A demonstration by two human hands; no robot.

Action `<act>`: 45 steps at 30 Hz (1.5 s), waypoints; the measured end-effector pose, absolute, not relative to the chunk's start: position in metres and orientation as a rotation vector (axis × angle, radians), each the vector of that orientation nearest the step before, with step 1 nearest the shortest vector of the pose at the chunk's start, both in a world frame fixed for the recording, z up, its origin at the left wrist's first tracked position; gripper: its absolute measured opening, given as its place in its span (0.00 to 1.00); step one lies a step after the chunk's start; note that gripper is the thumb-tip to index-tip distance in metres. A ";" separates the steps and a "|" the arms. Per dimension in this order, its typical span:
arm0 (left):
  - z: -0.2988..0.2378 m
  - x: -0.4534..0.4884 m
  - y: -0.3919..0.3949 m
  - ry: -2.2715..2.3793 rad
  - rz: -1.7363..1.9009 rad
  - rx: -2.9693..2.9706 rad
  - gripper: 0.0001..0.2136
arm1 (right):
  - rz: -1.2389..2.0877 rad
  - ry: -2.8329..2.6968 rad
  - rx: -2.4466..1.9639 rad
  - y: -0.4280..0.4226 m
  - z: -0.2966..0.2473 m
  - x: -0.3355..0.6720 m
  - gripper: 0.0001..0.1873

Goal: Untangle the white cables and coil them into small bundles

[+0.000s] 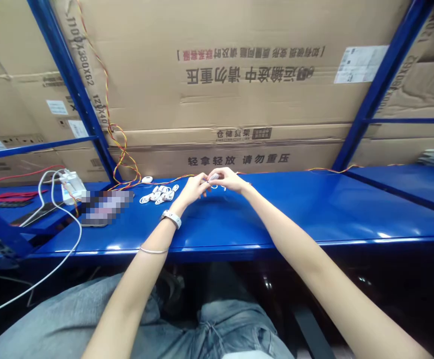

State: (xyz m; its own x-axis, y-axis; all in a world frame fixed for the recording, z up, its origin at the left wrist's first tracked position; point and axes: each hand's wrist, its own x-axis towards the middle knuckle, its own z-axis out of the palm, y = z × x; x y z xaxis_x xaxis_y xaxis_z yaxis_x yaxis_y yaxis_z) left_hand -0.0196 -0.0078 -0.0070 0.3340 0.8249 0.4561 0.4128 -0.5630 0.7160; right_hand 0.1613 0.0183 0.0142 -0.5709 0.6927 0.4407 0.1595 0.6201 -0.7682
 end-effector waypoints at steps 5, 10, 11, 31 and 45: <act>-0.009 -0.020 -0.005 1.187 1.185 2.291 0.10 | 0.880 -2.001 -0.723 0.019 0.010 0.157 0.14; -0.006 -0.031 -0.001 1.491 1.173 2.348 0.07 | 0.819 -1.878 -0.814 0.029 0.006 0.158 0.28; -0.006 -0.037 0.000 1.607 1.150 2.340 0.07 | 0.736 -1.869 -0.888 0.032 0.004 0.160 0.28; -0.026 -0.071 0.005 2.574 0.644 2.190 0.16 | -0.168 -2.261 -1.861 0.036 0.023 0.206 0.08; -0.026 -0.045 0.017 1.639 0.939 2.275 0.10 | 0.129 -2.283 -1.573 0.027 -0.011 0.147 0.03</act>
